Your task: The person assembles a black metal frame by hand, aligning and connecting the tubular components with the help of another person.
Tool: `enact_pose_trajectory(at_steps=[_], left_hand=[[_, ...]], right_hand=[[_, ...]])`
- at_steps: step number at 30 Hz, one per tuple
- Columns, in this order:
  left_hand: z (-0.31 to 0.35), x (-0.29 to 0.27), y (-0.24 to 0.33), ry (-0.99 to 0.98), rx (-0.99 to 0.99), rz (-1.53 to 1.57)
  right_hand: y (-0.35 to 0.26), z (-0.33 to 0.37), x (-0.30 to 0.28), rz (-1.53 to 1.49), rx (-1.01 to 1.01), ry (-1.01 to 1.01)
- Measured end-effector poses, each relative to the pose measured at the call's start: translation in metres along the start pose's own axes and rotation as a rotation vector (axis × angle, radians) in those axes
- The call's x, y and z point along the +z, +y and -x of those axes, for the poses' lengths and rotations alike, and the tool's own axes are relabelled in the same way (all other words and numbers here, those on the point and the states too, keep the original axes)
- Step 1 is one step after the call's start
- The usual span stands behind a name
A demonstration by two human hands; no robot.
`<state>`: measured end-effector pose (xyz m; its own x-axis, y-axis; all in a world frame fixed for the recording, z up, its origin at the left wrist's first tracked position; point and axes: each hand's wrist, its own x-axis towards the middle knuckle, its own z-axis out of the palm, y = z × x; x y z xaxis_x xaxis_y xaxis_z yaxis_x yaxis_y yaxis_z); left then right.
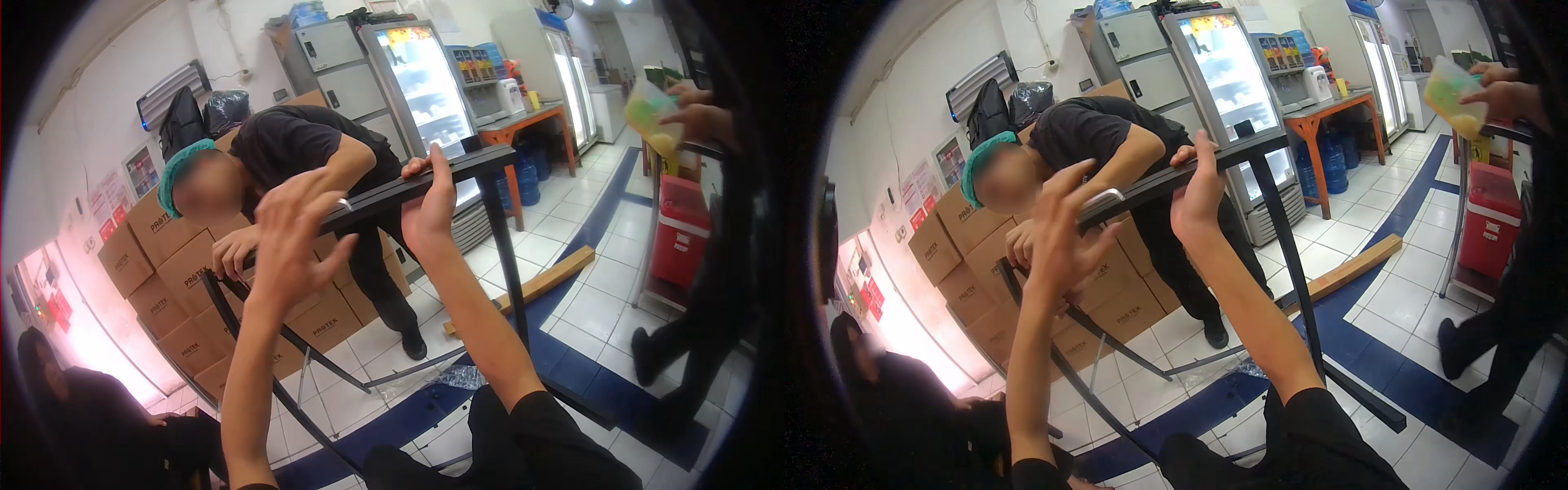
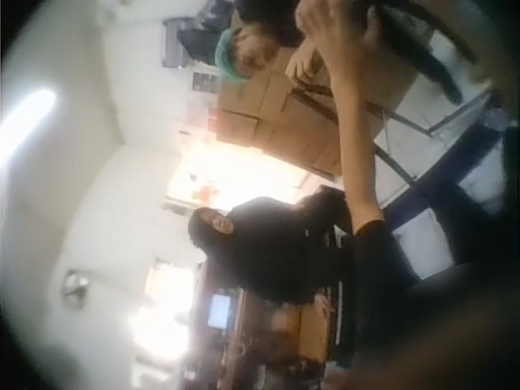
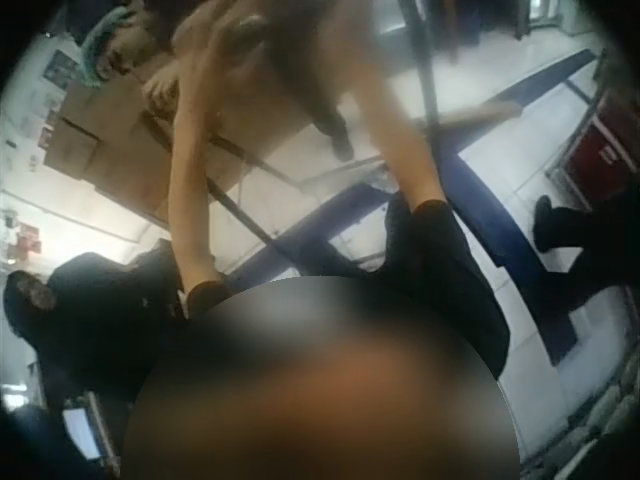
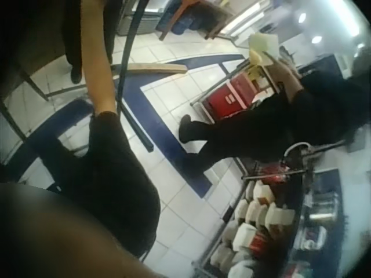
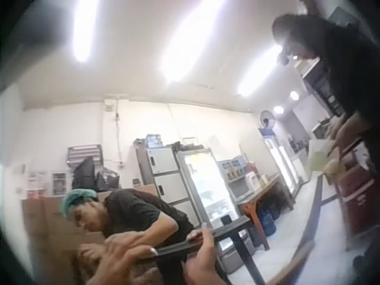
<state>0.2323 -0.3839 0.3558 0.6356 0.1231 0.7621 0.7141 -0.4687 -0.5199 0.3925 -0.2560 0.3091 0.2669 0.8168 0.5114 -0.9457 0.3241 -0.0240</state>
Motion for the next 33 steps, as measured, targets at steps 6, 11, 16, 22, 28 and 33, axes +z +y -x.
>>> enact_pose_trajectory(at_steps=[6, 11, 16, 22, 28, 33], left_hand=[[-0.038, 0.05, 0.01, -0.238, 0.026, 0.038], [-0.041, 0.062, 0.011, -0.183, -0.018, 0.177], [-0.066, 0.024, 0.01, -0.539, -0.318, 0.308], [-0.068, 0.033, -0.014, -0.587, -0.283, 0.671], [-0.076, 0.026, -0.019, -0.629, -0.355, 0.886], [-0.075, 0.025, -0.018, -0.573, -0.338, 0.842]], right_hand=[[0.0, 0.007, -0.01, 0.09, -0.001, -0.13], [-0.026, 0.021, -0.016, 0.348, -0.058, -0.233], [-0.034, 0.012, -0.027, 0.396, -0.096, -0.54], [-0.034, 0.009, -0.024, 0.455, -0.131, -0.509], [-0.055, 0.011, -0.017, 0.5, -0.068, -0.609], [-0.082, 0.024, -0.013, 0.944, -0.25, -0.497]])
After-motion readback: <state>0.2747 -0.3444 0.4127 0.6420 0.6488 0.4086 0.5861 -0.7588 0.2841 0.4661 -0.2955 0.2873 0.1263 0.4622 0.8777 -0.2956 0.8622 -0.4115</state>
